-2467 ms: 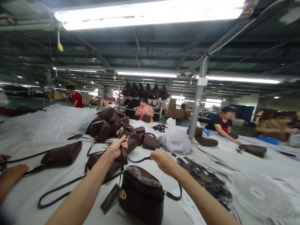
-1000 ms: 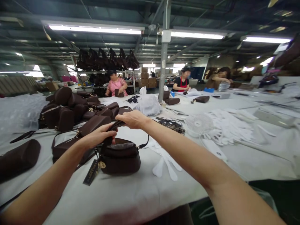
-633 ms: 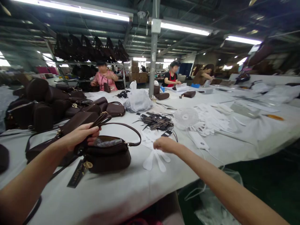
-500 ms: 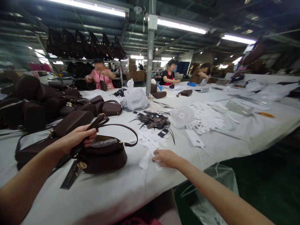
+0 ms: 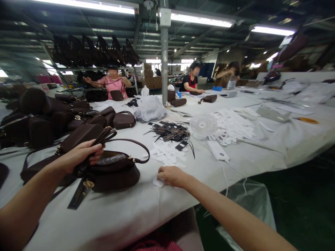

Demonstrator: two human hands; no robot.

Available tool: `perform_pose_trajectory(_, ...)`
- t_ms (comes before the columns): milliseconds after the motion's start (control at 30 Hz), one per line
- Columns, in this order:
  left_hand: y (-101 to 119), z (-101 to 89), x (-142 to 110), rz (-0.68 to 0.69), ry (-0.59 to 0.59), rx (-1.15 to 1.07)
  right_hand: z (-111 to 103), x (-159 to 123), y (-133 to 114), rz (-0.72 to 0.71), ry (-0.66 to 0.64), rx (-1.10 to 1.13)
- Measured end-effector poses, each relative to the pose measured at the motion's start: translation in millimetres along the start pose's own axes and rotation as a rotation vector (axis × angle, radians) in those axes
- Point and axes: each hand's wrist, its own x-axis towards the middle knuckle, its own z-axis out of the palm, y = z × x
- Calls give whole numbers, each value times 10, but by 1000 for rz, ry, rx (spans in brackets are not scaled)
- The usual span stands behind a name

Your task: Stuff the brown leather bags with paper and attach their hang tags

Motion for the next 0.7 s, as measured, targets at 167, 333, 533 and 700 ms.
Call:
perform_pose_trajectory(167,-29,-24,-2,4,-11,-3,-10,121,67,26,-51,108)
perform_pose_trajectory(333,-61,-42,-19,26,-14,-4,-91,111,90,1,-95,138)
perform_pose_trajectory(533,-47,-23,-22,38,5,-51,-22,198,-36,115,-78,-24)
perform_pose_trajectory(700,-35,-7,-47,49,-5,-86,-58,286,-53,93,-157,-86)
